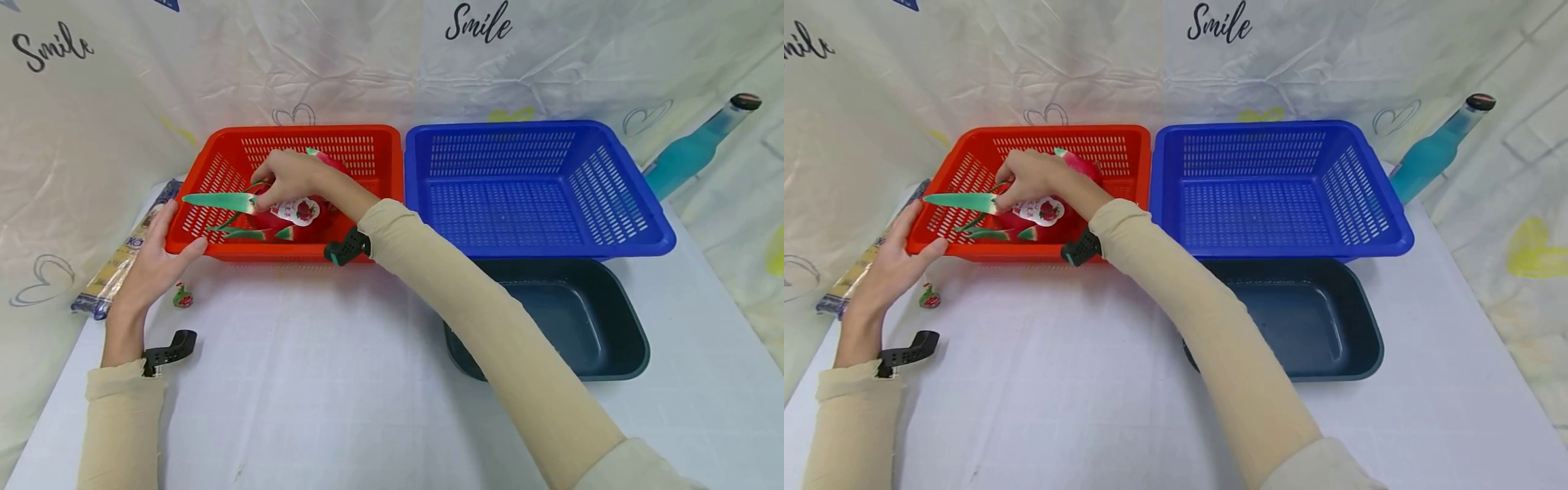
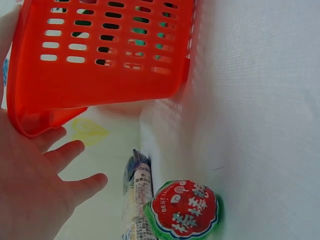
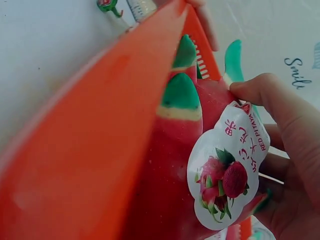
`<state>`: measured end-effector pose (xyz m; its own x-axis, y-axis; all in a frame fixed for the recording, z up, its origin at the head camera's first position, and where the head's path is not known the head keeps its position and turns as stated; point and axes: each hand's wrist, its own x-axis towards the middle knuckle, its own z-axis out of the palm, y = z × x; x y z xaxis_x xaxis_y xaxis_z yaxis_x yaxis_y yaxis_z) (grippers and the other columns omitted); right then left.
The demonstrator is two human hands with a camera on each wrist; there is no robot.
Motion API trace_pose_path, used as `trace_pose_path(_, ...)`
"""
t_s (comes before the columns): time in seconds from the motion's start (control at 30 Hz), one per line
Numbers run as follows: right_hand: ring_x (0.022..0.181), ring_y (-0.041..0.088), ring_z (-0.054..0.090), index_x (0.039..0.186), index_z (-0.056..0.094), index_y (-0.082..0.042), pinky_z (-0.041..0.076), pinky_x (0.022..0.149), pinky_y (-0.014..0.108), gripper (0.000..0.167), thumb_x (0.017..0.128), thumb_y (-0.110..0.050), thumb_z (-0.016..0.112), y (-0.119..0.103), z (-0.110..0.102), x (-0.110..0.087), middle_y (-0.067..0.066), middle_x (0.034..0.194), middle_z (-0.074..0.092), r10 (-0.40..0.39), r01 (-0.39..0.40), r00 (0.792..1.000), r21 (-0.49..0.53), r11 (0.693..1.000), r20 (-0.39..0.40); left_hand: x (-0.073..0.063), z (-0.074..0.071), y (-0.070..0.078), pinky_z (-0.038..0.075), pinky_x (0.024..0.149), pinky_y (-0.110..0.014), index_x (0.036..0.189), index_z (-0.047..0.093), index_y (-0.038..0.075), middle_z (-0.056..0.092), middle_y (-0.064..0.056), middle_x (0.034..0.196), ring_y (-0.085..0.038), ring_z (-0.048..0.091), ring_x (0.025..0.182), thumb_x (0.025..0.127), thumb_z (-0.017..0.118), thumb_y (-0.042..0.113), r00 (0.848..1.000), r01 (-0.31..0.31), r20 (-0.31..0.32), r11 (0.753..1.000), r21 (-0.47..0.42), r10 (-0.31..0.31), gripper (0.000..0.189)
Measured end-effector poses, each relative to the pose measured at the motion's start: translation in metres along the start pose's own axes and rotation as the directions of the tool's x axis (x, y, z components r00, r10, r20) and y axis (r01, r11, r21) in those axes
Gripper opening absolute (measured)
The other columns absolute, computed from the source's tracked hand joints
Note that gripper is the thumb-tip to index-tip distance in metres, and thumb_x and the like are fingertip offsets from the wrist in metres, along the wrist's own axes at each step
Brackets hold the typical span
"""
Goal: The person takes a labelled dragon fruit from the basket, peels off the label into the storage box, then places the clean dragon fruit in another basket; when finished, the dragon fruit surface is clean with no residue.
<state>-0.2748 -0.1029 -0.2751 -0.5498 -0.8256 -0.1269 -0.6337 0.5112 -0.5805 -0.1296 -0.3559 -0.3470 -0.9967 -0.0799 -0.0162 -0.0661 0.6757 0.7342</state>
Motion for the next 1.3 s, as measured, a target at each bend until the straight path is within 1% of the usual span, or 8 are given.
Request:
trace_pose_path(0.1,0.083,0.007,0.060,0.135,0.059,-0.016,0.047,0.076,0.018,0.054,0.085,-0.036,0.068,-0.003,-0.005,-0.002,-0.003,0.121,0.068,-0.007,0.007,1.000,-0.002,1.000,-0.015,-0.002,-0.002,0.000,0.034,0.077,-0.004,0.155,0.001,0.036,0.009,-0.004,0.163,-0.034,0.023,0.138,0.095,0.056,0.039,1.000,-0.007,-0.006,1.000,-0.011,0.007,0.082)
trace_pose_path(0.23,0.089,0.006,0.060,0.135,0.059,-0.019,0.048,0.078,0.017,0.055,0.085,-0.040,0.068,-0.007,-0.011,-0.006,-0.005,0.121,0.068,0.026,-0.027,0.999,-0.018,0.999,-0.043,-0.001,-0.001,0.000,0.038,0.085,-0.012,0.156,0.003,0.035,0.010,-0.003,0.163,-0.033,0.024,0.137,0.094,0.056,0.038,1.000,-0.017,0.000,1.000,-0.023,0.017,0.082)
trace_pose_path(0.33,0.086,0.007,0.061,0.132,0.062,-0.020,0.050,0.077,0.018,0.052,0.085,-0.041,0.067,-0.012,-0.015,-0.008,-0.005,0.115,0.070,0.022,-0.023,0.998,-0.010,1.000,-0.060,-0.002,-0.002,0.000,0.039,0.085,-0.013,0.156,0.003,0.036,0.012,-0.005,0.162,-0.033,0.025,0.136,0.095,0.056,0.038,1.000,-0.024,-0.005,1.000,-0.019,0.024,0.081)
trace_pose_path(0.53,0.079,0.007,0.062,0.125,0.067,-0.024,0.049,0.073,0.019,0.045,0.083,-0.042,0.066,-0.032,-0.021,-0.020,-0.008,0.100,0.072,-0.010,0.008,0.996,-0.017,1.000,-0.084,-0.003,-0.003,-0.002,0.035,0.077,-0.001,0.155,0.003,0.036,0.012,-0.008,0.162,-0.034,0.025,0.135,0.095,0.056,0.037,1.000,-0.019,-0.006,0.999,-0.029,0.019,0.080)
trace_pose_path(0.8,0.099,0.002,0.055,0.132,0.060,-0.033,0.047,0.077,0.022,0.053,0.082,-0.052,0.063,-0.069,-0.035,-0.067,-0.015,0.113,0.068,0.087,-0.104,0.982,-0.096,0.990,-0.169,0.000,0.001,-0.001,0.039,0.077,-0.003,0.154,0.010,0.041,0.022,-0.010,0.154,-0.019,0.030,0.129,0.095,0.057,0.036,0.999,-0.039,-0.004,0.999,-0.030,0.039,0.075)
trace_pose_path(1.03,0.093,0.002,0.057,0.132,0.061,-0.029,0.050,0.071,0.020,0.055,0.081,-0.050,0.067,-0.085,-0.037,-0.108,-0.014,0.110,0.070,0.051,-0.066,0.979,-0.072,0.995,-0.196,0.003,0.003,0.001,0.037,0.091,-0.029,0.151,0.015,0.046,0.023,-0.004,0.154,-0.012,0.029,0.131,0.093,0.060,0.030,0.995,-0.099,-0.033,0.994,-0.041,0.098,0.075)
trace_pose_path(1.17,0.084,0.003,0.060,0.131,0.062,-0.028,0.050,0.067,0.020,0.053,0.081,-0.047,0.068,-0.087,-0.032,-0.122,-0.013,0.103,0.071,0.026,-0.034,0.985,-0.043,0.998,-0.173,0.004,0.004,-0.001,0.037,0.093,-0.027,0.152,0.021,0.041,0.025,-0.003,0.153,-0.009,0.029,0.129,0.094,0.061,0.025,0.988,-0.145,-0.054,0.988,-0.051,0.142,0.072)
trace_pose_path(1.3,0.084,0.003,0.059,0.130,0.063,-0.027,0.050,0.065,0.020,0.052,0.081,-0.044,0.068,-0.088,-0.025,-0.134,-0.014,0.100,0.071,0.010,-0.015,0.988,-0.029,0.999,-0.154,0.004,0.005,-0.002,0.040,0.090,-0.016,0.153,0.021,0.036,0.031,-0.005,0.151,-0.010,0.035,0.128,0.095,0.059,0.026,0.990,-0.141,-0.034,0.988,-0.067,0.139,0.071)
